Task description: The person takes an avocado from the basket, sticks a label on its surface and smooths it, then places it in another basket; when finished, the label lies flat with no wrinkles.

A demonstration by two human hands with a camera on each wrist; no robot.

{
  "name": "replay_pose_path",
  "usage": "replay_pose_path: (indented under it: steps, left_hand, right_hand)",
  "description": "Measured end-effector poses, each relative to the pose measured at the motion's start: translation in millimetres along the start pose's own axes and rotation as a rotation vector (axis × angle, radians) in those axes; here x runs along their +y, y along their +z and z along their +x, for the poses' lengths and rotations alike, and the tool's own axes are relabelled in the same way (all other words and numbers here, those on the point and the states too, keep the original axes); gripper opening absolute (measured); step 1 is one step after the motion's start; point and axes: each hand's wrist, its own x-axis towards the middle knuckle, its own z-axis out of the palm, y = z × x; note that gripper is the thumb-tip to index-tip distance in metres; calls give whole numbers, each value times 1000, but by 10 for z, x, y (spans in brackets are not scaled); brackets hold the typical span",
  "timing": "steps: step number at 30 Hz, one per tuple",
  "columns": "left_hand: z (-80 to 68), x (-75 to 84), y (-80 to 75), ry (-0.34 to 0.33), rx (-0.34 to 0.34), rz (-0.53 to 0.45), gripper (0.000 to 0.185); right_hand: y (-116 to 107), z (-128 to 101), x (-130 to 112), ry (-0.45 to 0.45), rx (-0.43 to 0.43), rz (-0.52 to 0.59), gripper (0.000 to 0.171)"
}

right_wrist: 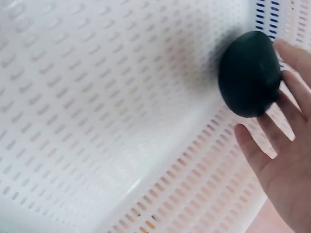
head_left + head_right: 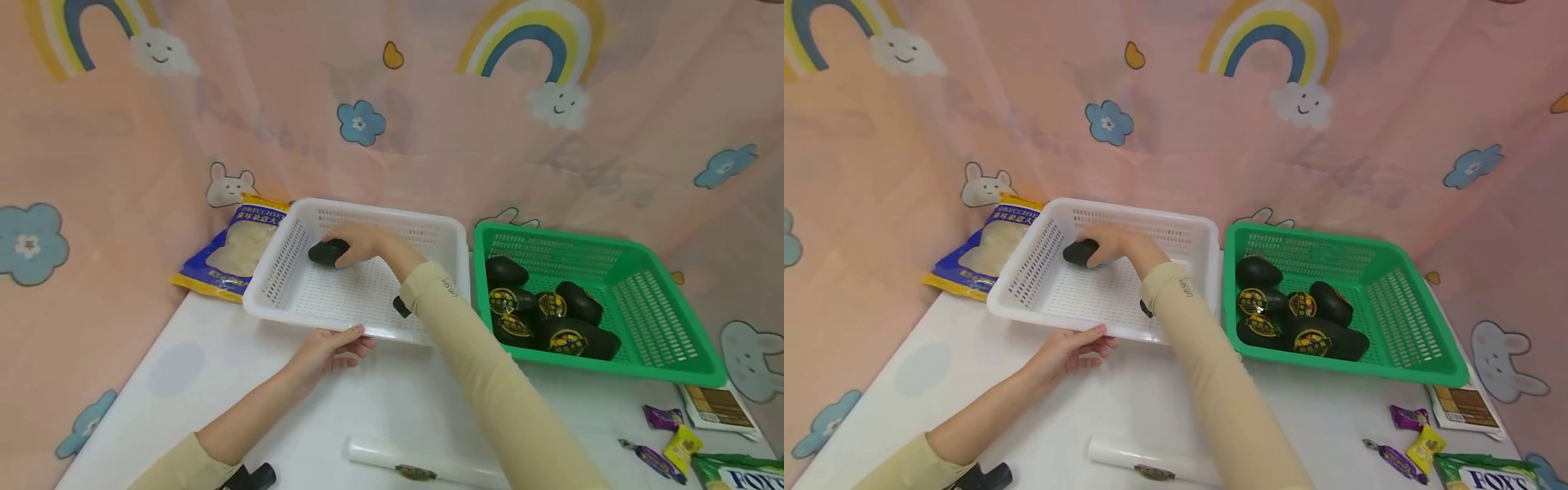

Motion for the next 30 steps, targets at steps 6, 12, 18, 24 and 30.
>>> replay_pose_path:
  steps: [6,12,18,24,30]
  left_hand:
    - [-12,-8,7,9,0,10,31]
    - [2,-21,16,11,8,8,32]
    - [8,-6,37,13,14,12,31]
    - [12,-9,40,1,22,16,33]
    - [22,-22,38,-2,25,2,32]
  right_hand:
    - [104,-41,-21,13,-4,5,50]
    - [181,-104,-88,67,-150,-42,61]
    - [238,-229,-149,132,-305,-135,57]
    - [63,-549,-151,29,-227,-105,55]
    - [-288,-1312,-242,-47,45,91,66]
